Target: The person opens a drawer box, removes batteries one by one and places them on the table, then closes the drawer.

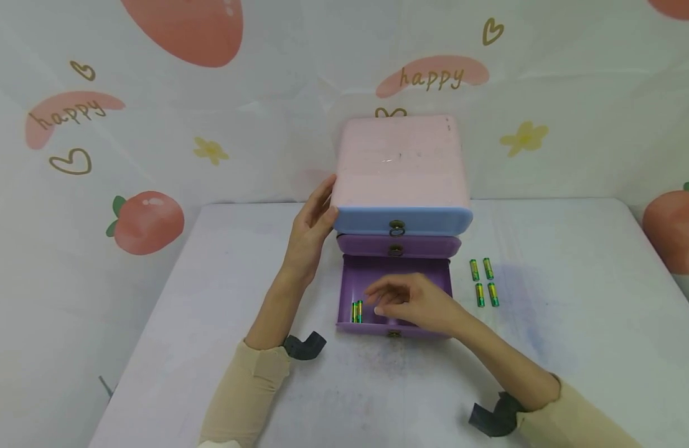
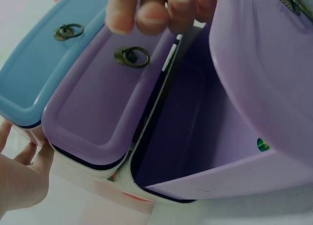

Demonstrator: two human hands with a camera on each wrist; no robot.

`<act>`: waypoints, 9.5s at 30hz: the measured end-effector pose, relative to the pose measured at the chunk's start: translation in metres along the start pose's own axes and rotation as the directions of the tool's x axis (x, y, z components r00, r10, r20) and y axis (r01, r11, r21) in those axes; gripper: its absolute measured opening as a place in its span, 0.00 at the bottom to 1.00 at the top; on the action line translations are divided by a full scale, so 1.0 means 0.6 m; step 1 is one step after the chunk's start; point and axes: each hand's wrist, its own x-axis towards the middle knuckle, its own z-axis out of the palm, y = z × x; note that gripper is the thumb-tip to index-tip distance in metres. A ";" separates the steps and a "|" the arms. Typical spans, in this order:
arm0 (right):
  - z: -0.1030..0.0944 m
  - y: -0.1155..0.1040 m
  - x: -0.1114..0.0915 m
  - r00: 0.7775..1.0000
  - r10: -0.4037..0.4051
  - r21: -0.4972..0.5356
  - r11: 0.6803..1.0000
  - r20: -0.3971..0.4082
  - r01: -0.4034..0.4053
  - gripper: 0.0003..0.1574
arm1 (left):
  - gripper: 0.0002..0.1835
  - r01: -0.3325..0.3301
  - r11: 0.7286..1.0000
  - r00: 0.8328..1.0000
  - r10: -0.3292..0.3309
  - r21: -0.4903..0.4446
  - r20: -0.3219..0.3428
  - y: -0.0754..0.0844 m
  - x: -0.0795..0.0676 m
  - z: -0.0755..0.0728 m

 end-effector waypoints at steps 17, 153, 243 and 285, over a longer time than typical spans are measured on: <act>0.012 0.022 0.035 0.994 0.101 -0.132 0.986 -0.043 -0.106 0.21 | 0.41 0.015 1.000 1.000 -0.015 0.000 -0.010 0.002 0.000 0.002; -0.023 0.022 -0.001 1.000 -0.010 -0.149 0.989 0.000 0.010 0.26 | 0.36 -0.020 1.000 1.000 0.019 -0.012 -0.016 -0.008 0.000 -0.001; -0.117 0.081 -0.224 0.942 0.010 -0.154 0.986 -0.335 -0.065 0.27 | 0.27 -0.039 0.995 0.999 0.037 0.090 0.027 0.003 -0.006 0.008; -0.111 0.130 -0.247 0.930 0.051 -0.233 0.962 -0.363 -0.143 0.26 | 0.26 -0.047 0.994 0.999 0.044 0.101 0.031 0.001 -0.006 0.008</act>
